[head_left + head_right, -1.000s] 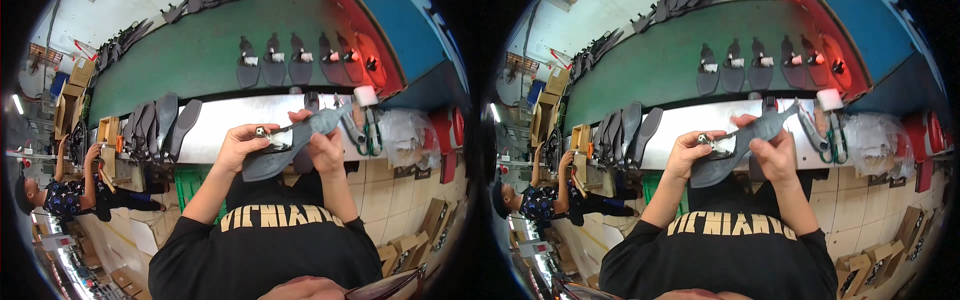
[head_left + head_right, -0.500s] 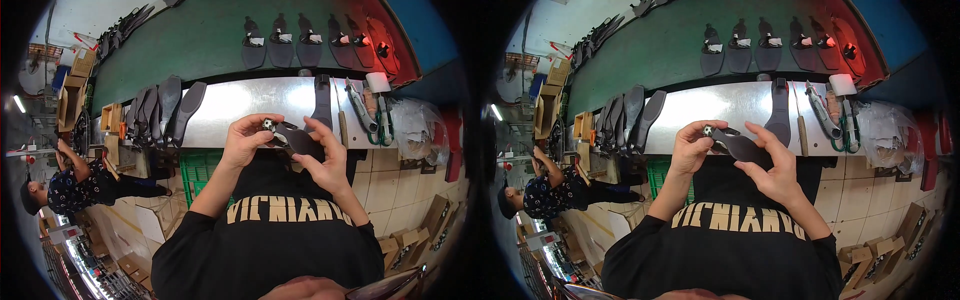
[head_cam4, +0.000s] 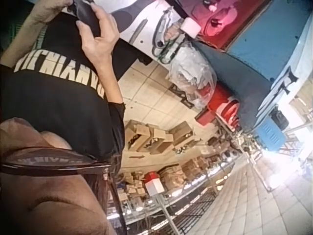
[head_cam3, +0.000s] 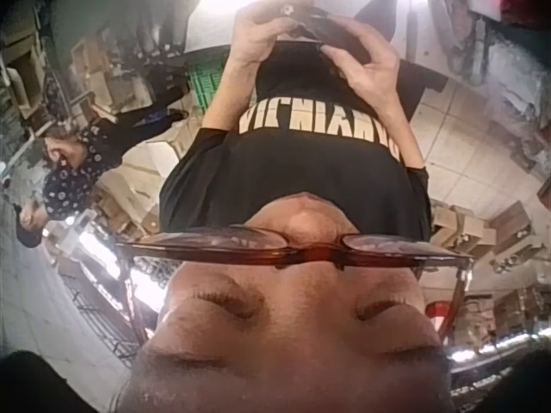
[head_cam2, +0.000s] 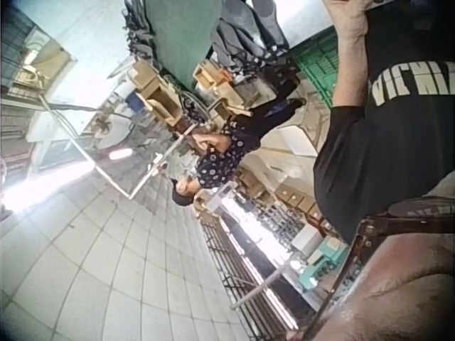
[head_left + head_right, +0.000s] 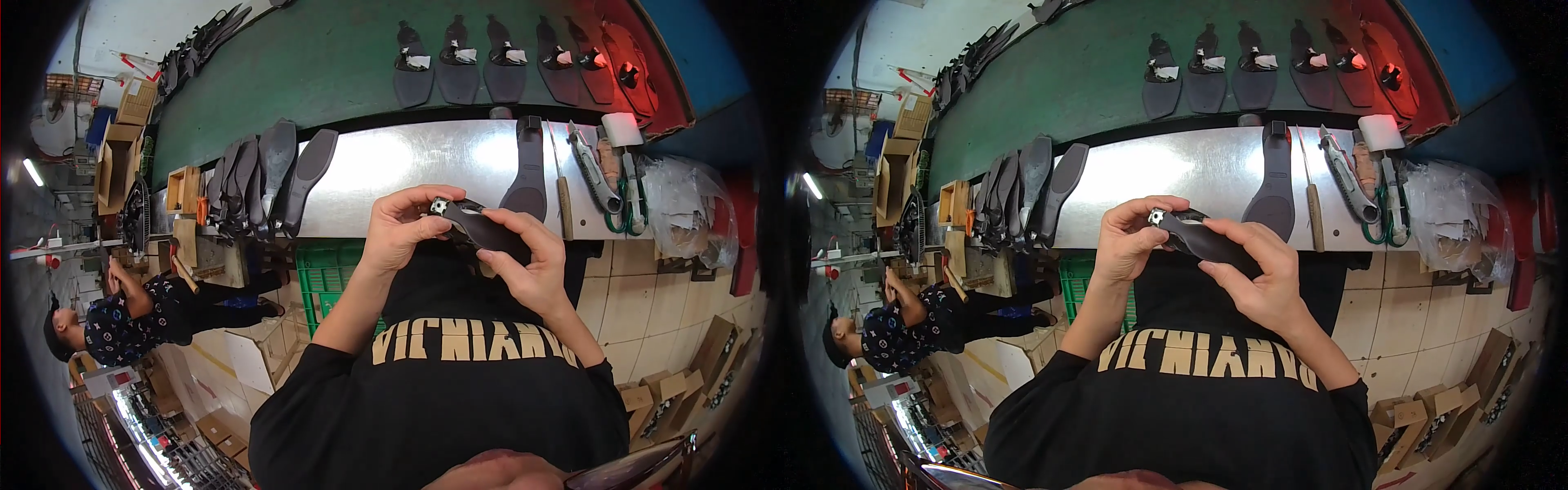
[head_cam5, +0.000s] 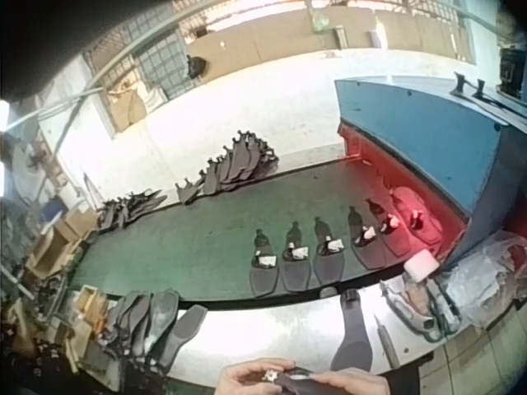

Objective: Assembling and inspecting shoe components at a workbench in a factory.

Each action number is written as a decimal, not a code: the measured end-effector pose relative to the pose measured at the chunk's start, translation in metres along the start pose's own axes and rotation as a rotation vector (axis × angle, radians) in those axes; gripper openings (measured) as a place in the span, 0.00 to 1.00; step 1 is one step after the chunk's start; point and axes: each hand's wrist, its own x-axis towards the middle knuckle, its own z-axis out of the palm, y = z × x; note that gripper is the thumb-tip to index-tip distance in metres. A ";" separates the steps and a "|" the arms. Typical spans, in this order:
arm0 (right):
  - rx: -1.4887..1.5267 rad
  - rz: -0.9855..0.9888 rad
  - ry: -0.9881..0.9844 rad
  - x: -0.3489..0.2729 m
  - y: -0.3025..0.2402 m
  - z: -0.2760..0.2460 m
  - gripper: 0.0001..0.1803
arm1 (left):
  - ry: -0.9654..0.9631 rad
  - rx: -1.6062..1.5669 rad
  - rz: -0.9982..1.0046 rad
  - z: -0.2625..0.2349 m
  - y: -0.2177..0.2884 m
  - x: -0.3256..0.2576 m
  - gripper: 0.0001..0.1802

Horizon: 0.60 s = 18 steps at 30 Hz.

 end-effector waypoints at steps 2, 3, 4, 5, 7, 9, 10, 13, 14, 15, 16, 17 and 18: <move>-0.001 0.009 -0.012 0.001 0.000 -0.001 0.23 | 0.002 0.013 0.009 0.000 0.000 0.000 0.20; -0.008 0.002 -0.015 0.001 0.000 -0.001 0.23 | 0.003 0.013 0.007 0.000 0.000 -0.001 0.20; -0.016 -0.004 -0.017 0.001 0.000 -0.001 0.23 | 0.007 0.027 0.008 0.000 0.001 -0.001 0.19; -0.016 -0.002 -0.014 0.001 -0.001 -0.002 0.23 | 0.011 0.040 0.008 0.000 0.001 -0.002 0.19; -0.040 0.019 -0.040 0.001 -0.003 -0.003 0.23 | 0.012 0.068 0.033 -0.003 -0.003 -0.002 0.18; -0.067 -0.003 -0.039 0.003 -0.005 -0.004 0.23 | 0.012 0.096 0.055 -0.003 -0.003 -0.002 0.18; -0.097 -0.029 -0.041 0.004 -0.005 -0.005 0.23 | -0.004 0.110 0.063 -0.002 -0.002 -0.002 0.19; -0.120 -0.022 -0.094 0.007 -0.006 -0.008 0.24 | -0.049 0.139 0.092 -0.003 -0.003 -0.002 0.18; -0.118 -0.014 -0.087 0.007 -0.005 -0.008 0.24 | -0.075 0.153 0.123 -0.004 -0.004 -0.001 0.18; -0.136 -0.052 -0.092 0.008 -0.005 -0.008 0.24 | -0.080 0.153 0.113 -0.003 -0.003 -0.001 0.18; -0.154 -0.091 -0.097 0.008 -0.004 -0.009 0.25 | -0.089 0.169 0.113 -0.002 -0.001 -0.002 0.18; -0.154 -0.083 -0.089 0.009 -0.004 -0.010 0.25 | -0.098 0.185 0.113 -0.002 -0.001 -0.001 0.18; -0.187 -0.063 -0.135 0.009 -0.005 -0.012 0.26 | -0.105 0.185 0.104 -0.004 -0.001 -0.001 0.18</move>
